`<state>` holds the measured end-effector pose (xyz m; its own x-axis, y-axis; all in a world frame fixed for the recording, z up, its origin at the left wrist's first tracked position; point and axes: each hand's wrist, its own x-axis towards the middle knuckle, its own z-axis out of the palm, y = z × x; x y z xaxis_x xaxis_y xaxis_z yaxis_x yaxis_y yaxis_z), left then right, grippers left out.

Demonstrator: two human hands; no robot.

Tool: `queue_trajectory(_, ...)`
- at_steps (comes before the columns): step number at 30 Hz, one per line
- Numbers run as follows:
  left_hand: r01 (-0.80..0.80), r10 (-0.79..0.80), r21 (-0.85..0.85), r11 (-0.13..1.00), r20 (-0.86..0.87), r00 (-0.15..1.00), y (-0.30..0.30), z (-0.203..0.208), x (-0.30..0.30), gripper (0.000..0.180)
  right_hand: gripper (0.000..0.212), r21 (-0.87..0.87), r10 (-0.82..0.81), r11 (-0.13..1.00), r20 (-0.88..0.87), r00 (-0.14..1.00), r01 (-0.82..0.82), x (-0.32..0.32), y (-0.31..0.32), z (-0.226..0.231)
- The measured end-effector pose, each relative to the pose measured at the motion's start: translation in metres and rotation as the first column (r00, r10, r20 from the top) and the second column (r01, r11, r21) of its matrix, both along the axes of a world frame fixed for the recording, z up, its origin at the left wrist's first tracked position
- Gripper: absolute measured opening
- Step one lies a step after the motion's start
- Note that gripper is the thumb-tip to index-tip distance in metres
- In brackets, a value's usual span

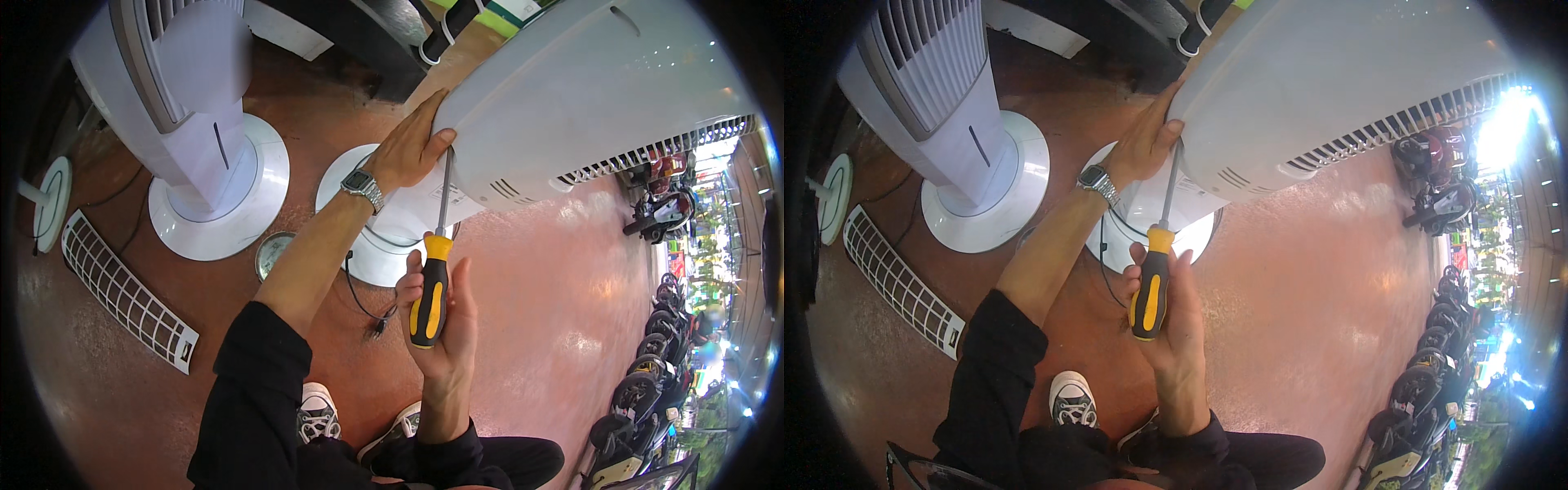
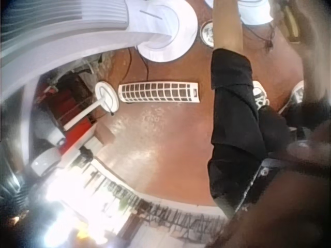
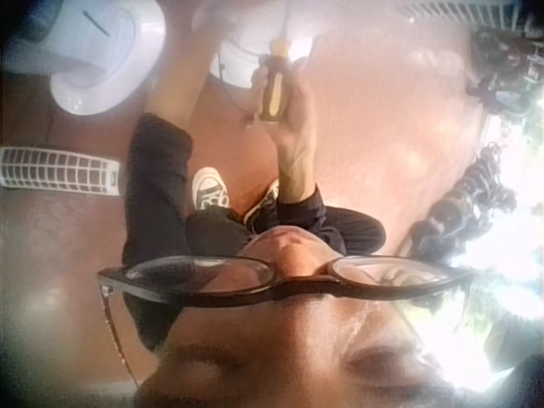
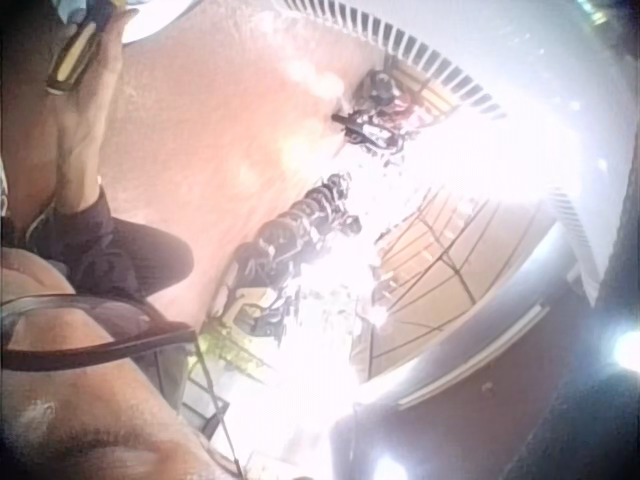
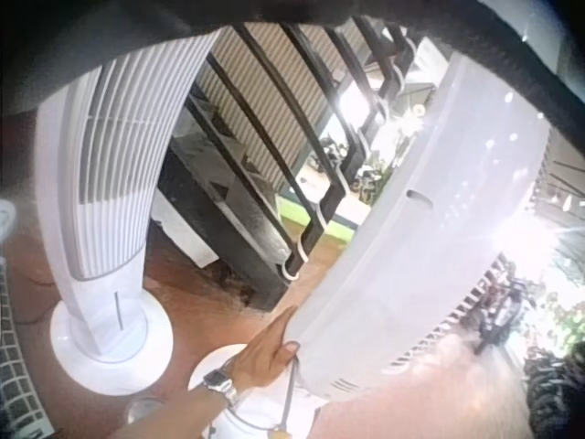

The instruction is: The person uses a screwdriver to remove screws from the base and body of a white tower fan. They work on multiple screw locations around the fan's lower housing while seated on the floor.

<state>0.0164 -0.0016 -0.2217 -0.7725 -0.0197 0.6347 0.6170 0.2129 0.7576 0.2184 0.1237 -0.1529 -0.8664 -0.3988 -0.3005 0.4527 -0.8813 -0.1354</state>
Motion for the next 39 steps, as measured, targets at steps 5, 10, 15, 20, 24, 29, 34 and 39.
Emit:
queue_trajectory(5,-0.030,0.029,-0.027,0.999,-0.009,1.000,-0.003,0.000,-0.008,0.071,0.063,0.311,0.236,0.922,0.018,0.972,-0.230,0.012,-0.001,0.031)
queue_trajectory(10,-0.024,0.024,-0.022,0.999,-0.008,1.000,-0.001,0.001,-0.007,0.070,0.054,-0.080,0.065,0.995,0.056,0.996,-0.060,0.019,0.015,0.023)
queue_trajectory(15,-0.039,0.040,0.006,0.999,-0.047,0.998,0.001,-0.001,-0.009,0.072,0.044,0.085,-0.038,0.996,-0.001,0.999,0.038,0.010,0.006,0.024)
queue_trajectory(20,-0.004,0.004,0.020,1.000,0.007,1.000,0.002,0.001,-0.008,0.076,0.042,0.175,-0.095,0.977,-0.134,0.986,0.118,0.011,-0.007,0.012)
queue_trajectory(24,0.022,-0.024,0.024,0.999,0.091,0.996,-0.001,0.002,-0.004,0.077,0.050,0.737,-0.078,0.626,-0.266,0.961,0.255,0.013,-0.023,0.022)
queue_trajectory(29,0.096,-0.096,-0.006,0.995,0.034,0.995,-0.009,-0.003,-0.005,0.076,0.054,0.659,-0.105,0.718,-0.214,0.971,0.223,0.008,-0.012,0.029)
queue_trajectory(34,0.125,-0.125,0.014,0.992,0.013,0.992,-0.005,-0.003,-0.007,0.078,0.050,0.517,-0.155,0.806,-0.288,0.945,0.290,0.009,-0.008,0.019)
queue_trajectory(39,0.107,-0.106,0.026,0.994,-0.039,0.994,-0.005,-0.005,-0.009,0.079,0.047,0.713,-0.280,0.559,-0.317,0.906,0.423,0.014,-0.016,0.015)
